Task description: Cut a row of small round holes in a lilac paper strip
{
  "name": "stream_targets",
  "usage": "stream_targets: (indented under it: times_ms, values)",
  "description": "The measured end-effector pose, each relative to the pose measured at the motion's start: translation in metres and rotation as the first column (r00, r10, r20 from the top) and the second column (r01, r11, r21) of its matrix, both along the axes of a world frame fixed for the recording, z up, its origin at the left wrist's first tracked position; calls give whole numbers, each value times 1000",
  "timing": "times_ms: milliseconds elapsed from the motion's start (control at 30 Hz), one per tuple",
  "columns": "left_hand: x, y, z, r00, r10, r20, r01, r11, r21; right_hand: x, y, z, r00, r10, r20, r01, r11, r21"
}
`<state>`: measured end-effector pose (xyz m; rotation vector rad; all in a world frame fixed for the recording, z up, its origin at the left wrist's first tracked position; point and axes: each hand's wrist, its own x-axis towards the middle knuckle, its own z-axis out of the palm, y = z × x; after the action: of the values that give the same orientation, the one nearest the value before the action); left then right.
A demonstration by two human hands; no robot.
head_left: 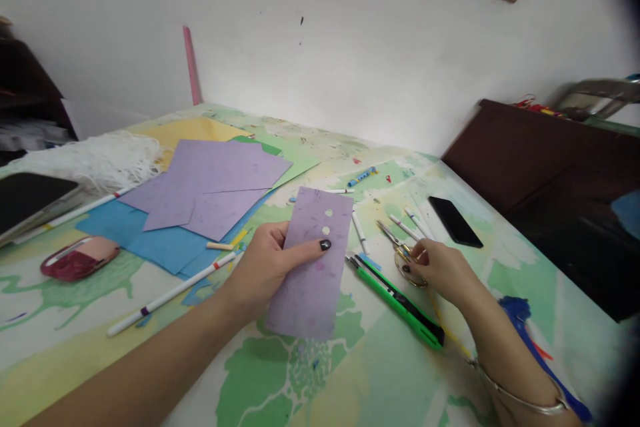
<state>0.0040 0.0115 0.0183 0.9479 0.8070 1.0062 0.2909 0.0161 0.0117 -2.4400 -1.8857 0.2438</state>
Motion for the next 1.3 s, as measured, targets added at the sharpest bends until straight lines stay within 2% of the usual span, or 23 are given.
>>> stream_targets:
  times_ms: [167, 300, 400, 467, 567, 667, 767, 833, 933, 1033, 1133, 1300]
  values:
    - [0, 0, 0, 999, -37, -3, 37, 999, -25, 10, 2, -3, 998, -5, -56, 5, 1000, 5]
    - [0, 2, 1, 999, 3, -32, -2, 1000, 23, 6, 0, -3, 993, -14, -116, 13, 1000, -13]
    - [0, 3, 1, 999, 24, -39, -24, 1000, 17, 3, -1, -1, 990, -33, -139, 37, 999, 24]
    - [0, 3, 0, 998, 44, -45, -43, 999, 11, 1, -2, 1, 984, -17, -178, 32, 996, 79]
    - [-1, 4, -1, 996, 64, -59, -63, 998, 17, -4, -4, 4, 943, 76, -323, 3, 971, 237]
    - [-1, 3, -2, 994, 62, -85, -61, 998, 15, -19, -9, 5, 826, 172, -537, 33, 936, 350]
    - [0, 2, -2, 991, 58, -123, -57, 998, 13, -42, -18, 3, 570, 192, -799, 74, 956, 282]
    - [1, 1, -4, 986, 72, -147, -70, 997, 16, -60, -27, 1, 465, 168, -869, 33, 978, 206]
    - [3, 2, -6, 979, 120, -166, -116, 993, 32, -82, -39, -2, 321, 131, -938, -114, 988, 99]
    - [6, 2, -6, 980, 111, -167, -103, 993, 55, -95, -47, -4, 188, 114, -975, -117, 989, 94]
    - [8, 1, -4, 985, 58, -163, -48, 997, 65, -100, -50, -4, 119, 63, -991, -29, 998, 60]
    - [9, 1, -6, 995, 18, -94, -2, 987, 164, -98, -50, -4, 124, 73, -990, 23, 997, 76]
